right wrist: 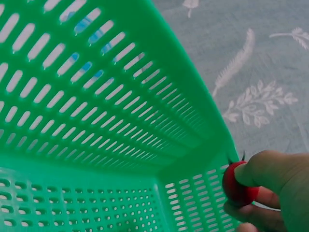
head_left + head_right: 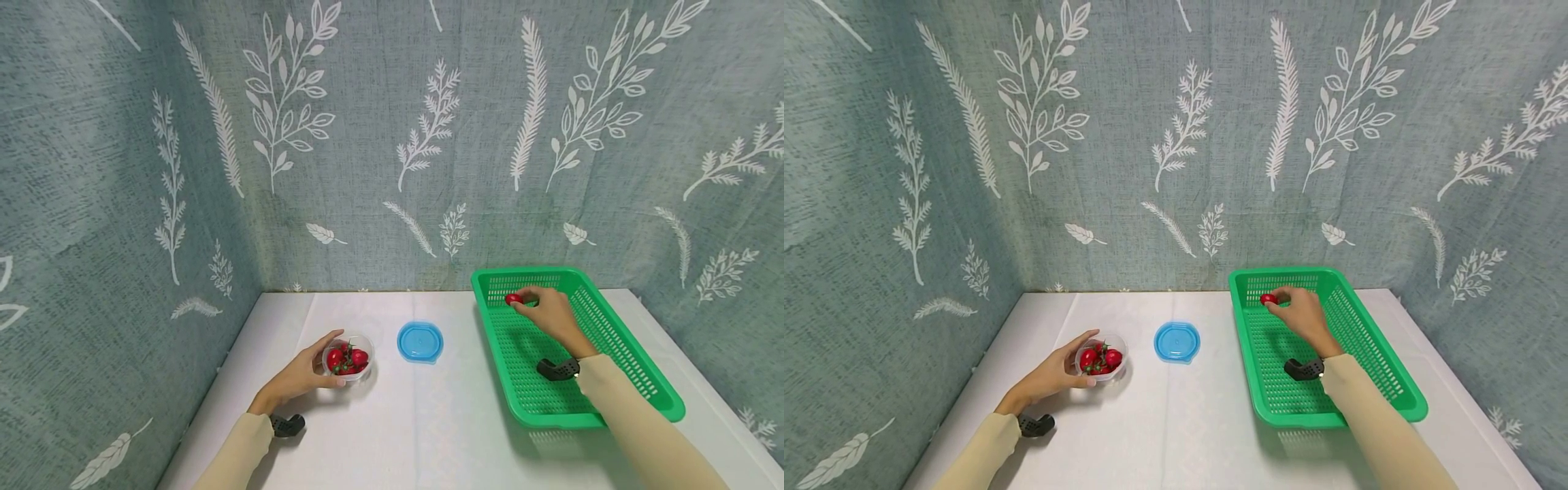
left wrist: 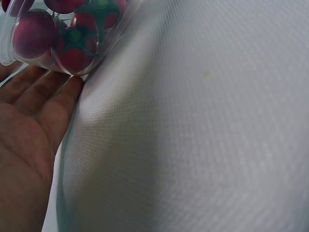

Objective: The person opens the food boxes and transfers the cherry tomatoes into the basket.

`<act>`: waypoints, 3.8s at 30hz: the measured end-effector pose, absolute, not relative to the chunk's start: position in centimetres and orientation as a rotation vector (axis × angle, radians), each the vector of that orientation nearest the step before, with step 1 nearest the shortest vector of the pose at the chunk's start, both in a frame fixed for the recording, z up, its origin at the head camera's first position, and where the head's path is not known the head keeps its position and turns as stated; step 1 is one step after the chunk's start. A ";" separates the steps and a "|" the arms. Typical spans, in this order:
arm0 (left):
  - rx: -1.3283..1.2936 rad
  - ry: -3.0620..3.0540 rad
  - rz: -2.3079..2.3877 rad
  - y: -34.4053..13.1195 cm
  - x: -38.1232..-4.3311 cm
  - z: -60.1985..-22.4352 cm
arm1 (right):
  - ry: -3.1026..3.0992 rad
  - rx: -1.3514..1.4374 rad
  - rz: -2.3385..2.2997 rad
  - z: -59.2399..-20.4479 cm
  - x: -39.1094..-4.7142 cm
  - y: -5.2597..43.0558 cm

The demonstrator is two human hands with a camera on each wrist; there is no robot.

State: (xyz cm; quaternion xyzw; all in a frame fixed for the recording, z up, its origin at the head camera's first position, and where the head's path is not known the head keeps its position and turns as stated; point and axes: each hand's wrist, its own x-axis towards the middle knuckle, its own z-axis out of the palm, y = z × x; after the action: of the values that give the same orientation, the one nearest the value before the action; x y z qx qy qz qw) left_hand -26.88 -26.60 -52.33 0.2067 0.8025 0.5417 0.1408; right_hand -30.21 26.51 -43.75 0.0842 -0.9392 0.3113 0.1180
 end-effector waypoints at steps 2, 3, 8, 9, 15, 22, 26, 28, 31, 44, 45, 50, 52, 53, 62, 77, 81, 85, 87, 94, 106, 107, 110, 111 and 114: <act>0.605 2.309 1.570 -26.6 -26.9 -52.3 | -2.765 0.242 0.904 -43.8 -30.2 26.6; 0.607 2.305 1.573 -26.6 -26.9 -52.3 | -2.773 0.239 0.898 -43.8 -30.3 26.6; 0.609 2.312 1.574 -26.5 -26.9 -52.2 | -2.798 0.230 0.876 -43.8 -30.1 26.9; 0.609 2.318 1.569 -26.5 -26.9 -52.2 | -2.805 0.231 0.871 -43.8 -30.0 27.0; 0.595 2.321 1.549 -26.5 -26.9 -52.5 | -2.833 0.217 0.870 -44.0 -29.7 27.0; 0.583 2.314 1.563 -26.5 -26.7 -52.7 | -2.804 0.233 0.874 -43.9 -29.5 26.4; 0.568 2.314 1.541 -26.3 -26.5 -52.9 | -2.794 0.289 0.902 -43.9 -29.2 26.0; 0.573 2.307 1.549 -26.3 -26.6 -52.9 | -2.777 0.318 0.915 -43.7 -29.1 25.7; 0.581 2.308 1.563 -26.3 -26.7 -52.7 | -2.746 0.349 0.938 -43.1 -29.2 25.0; 0.598 2.311 1.569 -26.6 -26.9 -52.6 | -2.735 0.472 1.025 -41.0 -29.5 19.5; 0.602 2.310 1.570 -26.5 -26.9 -52.5 | -2.737 0.476 1.041 -40.9 -29.4 19.0; 0.622 2.305 1.573 -26.5 -26.8 -52.3 | -2.733 0.516 1.126 -40.7 -29.0 16.7; 0.626 2.304 1.574 -26.4 -26.8 -52.3 | -2.725 0.536 1.145 -40.5 -28.8 15.7; 0.623 2.306 1.573 -26.4 -26.8 -52.3 | -2.724 0.544 1.151 -40.4 -28.7 15.2; 0.600 2.324 1.565 -26.5 -26.8 -52.3 | -2.721 0.685 1.111 -40.2 -28.3 11.5; 0.566 2.370 1.519 -26.4 -26.5 -52.3 | -2.711 0.802 1.098 -41.9 -27.2 6.4; 0.557 2.369 1.521 -26.4 -26.6 -52.3 | -2.702 0.831 1.129 -42.3 -26.9 5.4; 0.546 2.364 1.542 -26.3 -26.7 -52.4 | -2.707 0.866 1.137 -42.7 -26.8 4.3; 0.541 2.349 1.559 -26.3 -26.7 -52.4 | -2.713 0.890 1.136 -43.0 -26.8 3.8; 0.556 2.291 1.611 -26.2 -26.6 -52.4 | -2.728 0.987 1.125 -44.5 -26.5 2.1; 0.596 2.285 1.599 -26.4 -26.8 -52.5 | -2.762 1.036 1.091 -45.9 -26.5 0.2; 0.598 2.286 1.598 -26.4 -26.7 -52.4 | -2.769 1.036 1.074 -46.0 -26.5 0.0; 0.600 2.276 1.599 -26.4 -26.7 -52.4 | -2.784 1.049 1.007 -46.3 -26.6 -0.2; 0.601 2.269 1.601 -26.5 -26.6 -52.4 | -2.790 1.050 0.986 -46.4 -26.6 -0.3; 0.613 2.253 1.610 -26.5 -26.6 -52.3 | -2.808 1.051 0.959 -46.4 -26.5 -0.5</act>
State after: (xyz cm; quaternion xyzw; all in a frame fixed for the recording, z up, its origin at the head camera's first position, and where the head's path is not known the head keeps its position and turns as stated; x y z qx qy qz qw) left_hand -26.65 -26.54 -52.28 0.2136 0.7851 0.5611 0.1521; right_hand -26.55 -0.50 -46.43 0.3339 -0.8920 0.3047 -0.0032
